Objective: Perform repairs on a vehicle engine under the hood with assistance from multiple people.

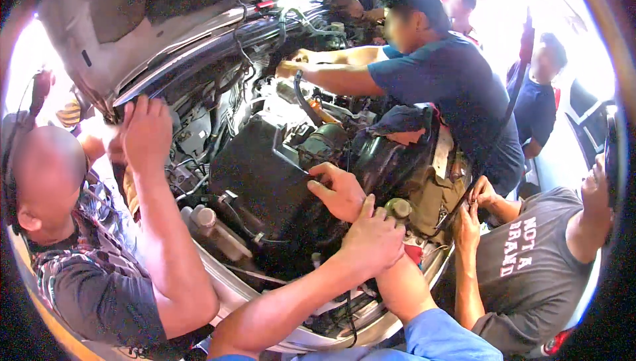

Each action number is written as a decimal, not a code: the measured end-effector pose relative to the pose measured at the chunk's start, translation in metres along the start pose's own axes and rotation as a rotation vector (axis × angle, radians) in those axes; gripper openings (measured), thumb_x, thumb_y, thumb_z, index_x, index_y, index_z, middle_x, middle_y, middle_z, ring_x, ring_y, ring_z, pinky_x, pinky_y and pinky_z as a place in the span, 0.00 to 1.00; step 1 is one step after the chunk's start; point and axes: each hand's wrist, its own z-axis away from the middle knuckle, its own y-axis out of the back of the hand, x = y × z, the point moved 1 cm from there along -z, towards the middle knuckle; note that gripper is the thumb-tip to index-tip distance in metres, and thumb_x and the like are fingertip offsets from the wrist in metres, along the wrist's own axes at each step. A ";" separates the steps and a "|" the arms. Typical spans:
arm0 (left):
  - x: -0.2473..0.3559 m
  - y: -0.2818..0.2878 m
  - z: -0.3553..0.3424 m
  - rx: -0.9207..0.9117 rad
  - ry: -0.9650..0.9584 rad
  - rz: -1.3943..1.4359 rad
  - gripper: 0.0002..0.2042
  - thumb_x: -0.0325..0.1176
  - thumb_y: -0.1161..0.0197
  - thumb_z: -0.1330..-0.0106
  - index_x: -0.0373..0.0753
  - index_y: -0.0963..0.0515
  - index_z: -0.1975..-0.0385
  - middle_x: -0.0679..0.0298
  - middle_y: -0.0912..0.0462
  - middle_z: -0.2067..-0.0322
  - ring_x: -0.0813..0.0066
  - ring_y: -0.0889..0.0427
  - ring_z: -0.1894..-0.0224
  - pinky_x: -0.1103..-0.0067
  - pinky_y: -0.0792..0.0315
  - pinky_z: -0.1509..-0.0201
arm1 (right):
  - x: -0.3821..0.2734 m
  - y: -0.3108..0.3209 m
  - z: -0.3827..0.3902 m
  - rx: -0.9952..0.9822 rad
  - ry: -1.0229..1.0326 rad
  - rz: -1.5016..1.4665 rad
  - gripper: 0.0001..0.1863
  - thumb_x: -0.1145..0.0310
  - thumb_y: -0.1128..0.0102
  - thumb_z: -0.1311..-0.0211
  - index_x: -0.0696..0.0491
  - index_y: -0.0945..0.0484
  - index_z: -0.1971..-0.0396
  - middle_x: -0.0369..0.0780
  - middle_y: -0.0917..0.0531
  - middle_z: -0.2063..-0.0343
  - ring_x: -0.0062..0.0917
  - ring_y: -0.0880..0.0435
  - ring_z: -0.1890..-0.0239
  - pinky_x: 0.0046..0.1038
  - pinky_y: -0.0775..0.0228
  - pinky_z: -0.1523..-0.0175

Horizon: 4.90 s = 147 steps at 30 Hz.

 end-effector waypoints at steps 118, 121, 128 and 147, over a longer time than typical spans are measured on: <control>0.004 0.016 -0.022 -0.061 0.029 0.024 0.14 0.44 0.43 0.36 0.39 0.19 0.65 0.57 0.15 0.64 0.57 0.19 0.52 0.50 0.41 0.32 | -0.002 0.015 -0.008 -0.015 0.019 0.012 0.20 0.61 0.31 0.40 0.52 0.21 0.51 0.41 0.19 0.73 0.27 0.20 0.72 0.31 0.27 0.63; 0.005 0.016 -0.028 -0.083 0.040 0.043 0.14 0.44 0.43 0.35 0.39 0.19 0.65 0.57 0.15 0.64 0.57 0.20 0.51 0.50 0.42 0.31 | 0.000 0.021 -0.009 -0.040 -0.020 0.013 0.21 0.59 0.33 0.40 0.52 0.23 0.50 0.45 0.17 0.69 0.37 0.17 0.67 0.36 0.26 0.58; 0.002 0.019 -0.044 -0.146 0.061 0.054 0.15 0.44 0.43 0.35 0.38 0.19 0.64 0.57 0.15 0.63 0.56 0.20 0.51 0.49 0.42 0.30 | 0.004 0.029 -0.018 -0.047 -0.008 0.023 0.22 0.59 0.33 0.39 0.52 0.23 0.48 0.43 0.18 0.71 0.31 0.18 0.71 0.34 0.26 0.62; -0.005 0.014 -0.055 -0.172 0.076 0.080 0.15 0.44 0.44 0.34 0.38 0.20 0.64 0.56 0.16 0.62 0.56 0.21 0.50 0.48 0.44 0.30 | 0.014 0.032 -0.027 -0.055 0.014 -0.019 0.20 0.59 0.32 0.40 0.51 0.22 0.50 0.42 0.19 0.73 0.30 0.20 0.72 0.33 0.27 0.63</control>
